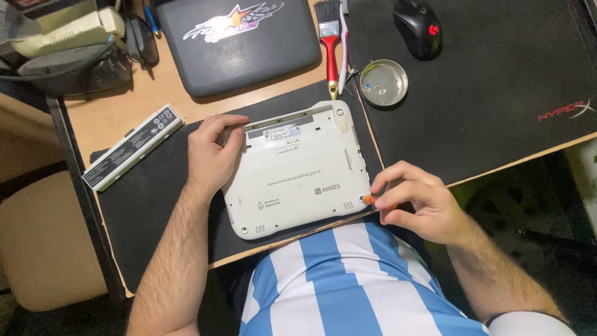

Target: Disassembling a laptop by removing the battery, unscrewing the bottom casing, and removing the keyboard to access internal components.

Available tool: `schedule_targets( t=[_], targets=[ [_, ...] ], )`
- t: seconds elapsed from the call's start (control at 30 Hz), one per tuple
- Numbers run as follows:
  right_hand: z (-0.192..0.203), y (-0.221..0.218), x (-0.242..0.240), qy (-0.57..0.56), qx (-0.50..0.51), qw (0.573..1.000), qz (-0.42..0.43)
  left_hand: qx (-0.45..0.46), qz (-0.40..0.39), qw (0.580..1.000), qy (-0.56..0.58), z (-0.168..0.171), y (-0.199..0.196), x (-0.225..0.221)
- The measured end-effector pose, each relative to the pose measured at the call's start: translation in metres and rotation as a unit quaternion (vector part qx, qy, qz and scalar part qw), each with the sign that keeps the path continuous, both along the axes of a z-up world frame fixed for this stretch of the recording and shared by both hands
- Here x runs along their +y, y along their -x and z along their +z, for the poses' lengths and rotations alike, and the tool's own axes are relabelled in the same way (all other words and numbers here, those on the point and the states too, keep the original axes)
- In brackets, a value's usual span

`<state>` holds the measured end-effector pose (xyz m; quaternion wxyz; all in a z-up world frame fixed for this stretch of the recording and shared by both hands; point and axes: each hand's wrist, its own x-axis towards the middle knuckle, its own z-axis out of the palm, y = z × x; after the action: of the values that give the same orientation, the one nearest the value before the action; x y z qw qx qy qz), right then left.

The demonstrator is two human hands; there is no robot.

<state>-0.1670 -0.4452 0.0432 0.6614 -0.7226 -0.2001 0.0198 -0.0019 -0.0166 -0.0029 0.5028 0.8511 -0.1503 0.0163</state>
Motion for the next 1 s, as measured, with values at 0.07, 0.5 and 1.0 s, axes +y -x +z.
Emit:
schedule_targets(
  t=[0.07, 0.5, 1.0],
  targets=[
    [0.008, 0.003, 0.009, -0.009, 0.011, 1.000, -0.014, 0.005, 0.004, 1.000, 0.002, 0.001, 0.000, 0.000],
    [-0.018, 0.013, -0.007, -0.042, 0.160, 0.985, -0.058, 0.010, 0.007, 1.000, 0.008, -0.005, 0.000, 0.000],
    [-0.008, 0.015, -0.006, 0.048, 0.209, 0.976, -0.024, 0.019, 0.008, 1.000, 0.008, -0.008, -0.001, 0.001]
  ],
)
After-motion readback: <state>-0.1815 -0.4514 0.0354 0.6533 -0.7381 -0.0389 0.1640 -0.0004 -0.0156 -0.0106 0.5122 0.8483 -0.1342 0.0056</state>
